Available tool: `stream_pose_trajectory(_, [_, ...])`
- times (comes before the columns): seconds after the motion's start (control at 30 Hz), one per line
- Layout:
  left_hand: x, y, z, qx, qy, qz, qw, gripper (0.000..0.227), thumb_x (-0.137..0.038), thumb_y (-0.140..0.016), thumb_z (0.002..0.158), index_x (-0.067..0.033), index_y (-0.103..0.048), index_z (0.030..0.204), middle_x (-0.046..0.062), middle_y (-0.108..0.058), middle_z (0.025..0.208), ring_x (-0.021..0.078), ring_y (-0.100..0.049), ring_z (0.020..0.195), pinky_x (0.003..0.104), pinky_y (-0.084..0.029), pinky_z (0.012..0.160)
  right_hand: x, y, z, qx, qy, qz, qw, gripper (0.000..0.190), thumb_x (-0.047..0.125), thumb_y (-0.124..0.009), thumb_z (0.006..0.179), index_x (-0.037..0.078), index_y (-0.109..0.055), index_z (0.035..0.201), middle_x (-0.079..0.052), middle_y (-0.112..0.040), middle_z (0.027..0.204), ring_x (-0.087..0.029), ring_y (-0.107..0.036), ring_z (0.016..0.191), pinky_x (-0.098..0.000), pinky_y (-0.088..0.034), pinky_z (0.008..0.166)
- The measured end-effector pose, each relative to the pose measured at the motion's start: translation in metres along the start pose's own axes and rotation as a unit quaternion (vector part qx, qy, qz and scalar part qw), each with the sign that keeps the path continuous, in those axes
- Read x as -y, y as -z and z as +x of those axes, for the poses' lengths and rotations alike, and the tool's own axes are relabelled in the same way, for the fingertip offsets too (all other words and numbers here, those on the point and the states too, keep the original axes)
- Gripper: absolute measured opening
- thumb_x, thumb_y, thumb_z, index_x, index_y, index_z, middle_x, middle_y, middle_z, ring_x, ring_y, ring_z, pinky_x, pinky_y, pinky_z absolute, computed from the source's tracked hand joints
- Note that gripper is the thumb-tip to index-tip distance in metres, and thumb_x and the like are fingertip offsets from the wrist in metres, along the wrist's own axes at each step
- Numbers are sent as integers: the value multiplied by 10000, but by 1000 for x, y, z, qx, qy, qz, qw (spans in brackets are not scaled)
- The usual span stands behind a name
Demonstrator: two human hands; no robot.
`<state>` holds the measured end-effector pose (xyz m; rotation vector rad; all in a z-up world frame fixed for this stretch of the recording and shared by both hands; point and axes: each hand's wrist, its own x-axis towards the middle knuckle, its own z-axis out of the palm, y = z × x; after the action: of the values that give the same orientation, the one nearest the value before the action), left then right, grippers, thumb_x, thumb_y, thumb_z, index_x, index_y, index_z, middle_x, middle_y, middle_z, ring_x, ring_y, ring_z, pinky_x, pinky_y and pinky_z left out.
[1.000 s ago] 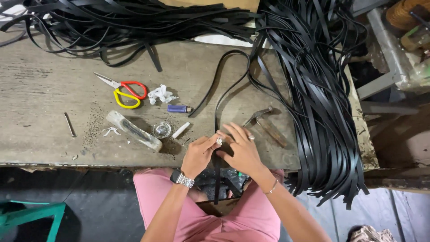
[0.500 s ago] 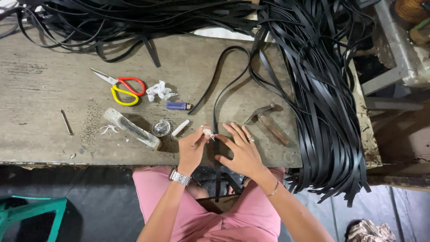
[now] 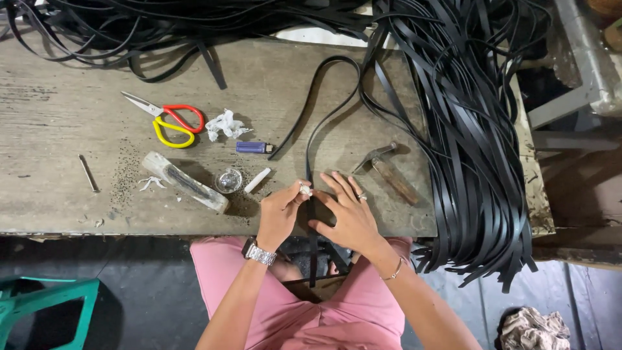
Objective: Hammering small metal studs into a black leather strap on a workbench.
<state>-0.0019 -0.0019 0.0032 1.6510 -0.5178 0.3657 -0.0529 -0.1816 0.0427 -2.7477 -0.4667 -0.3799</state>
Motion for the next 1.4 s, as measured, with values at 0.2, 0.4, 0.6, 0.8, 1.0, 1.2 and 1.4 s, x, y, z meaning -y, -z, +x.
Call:
stream_pose_trajectory(0.2, [-1,0,0,6,-24,20,999,373,83,-766,861,-60,-740,1205,114,-807,1004,206,-777,806,269,-609,696,-2,-3,-2,-19,8,9,1000,642,621,-697,838,238,-605,1345,-76,-499,1514,-284,-415,1453,-512,-264,1222])
stream_pose_trajectory(0.4, [4,-3,-5,29,-36,34,998,402,93,-758,859,-42,-724,1236,124,-808,932,213,-770,769,274,-608,665,-39,4,-10,-213,-57,-33,975,421,449,-654,954,147,-660,1248,-109,-587,1292,-302,-545,1279,-472,-391,1121])
stream_pose_trajectory(0.6, [3,-1,-2,44,-71,40,996,450,138,-732,857,9,-683,1285,156,-782,874,259,-754,756,300,-588,636,-96,13,-42,-35,-209,-364,907,443,516,-524,1029,122,-635,1198,-81,-577,1016,-260,-599,928,-464,-477,820])
stream_pose_trajectory(0.8, [16,-2,-7,53,-70,25,996,523,130,-733,852,-61,-653,1333,133,-779,863,253,-748,766,301,-597,639,-51,60,-33,-14,-303,125,945,552,577,-539,1021,33,-608,963,-247,-668,771,-498,-685,803,-524,-498,640])
stream_pose_trajectory(1.0, [27,-5,-11,50,-63,31,996,435,101,-749,858,-41,-718,1267,125,-759,785,248,-732,690,303,-578,630,8,74,-25,-36,-194,115,974,429,588,-492,994,170,-562,924,-118,-645,609,-377,-690,623,-453,-543,611])
stream_pose_trajectory(1.2, [23,-6,-10,57,-47,70,995,393,38,-754,875,-101,-750,1242,87,-756,789,232,-728,694,299,-576,643,22,104,-12,-45,-142,102,984,318,443,-604,995,125,-621,1005,-196,-642,612,-416,-708,687,-475,-550,584])
stream_pose_trajectory(1.4, [11,-2,-6,62,-55,63,995,410,85,-748,863,-57,-736,1247,133,-732,767,288,-719,677,329,-563,624,28,107,-11,14,-133,61,989,386,432,-517,1030,54,-596,1022,-210,-640,573,-451,-695,615,-556,-514,565])
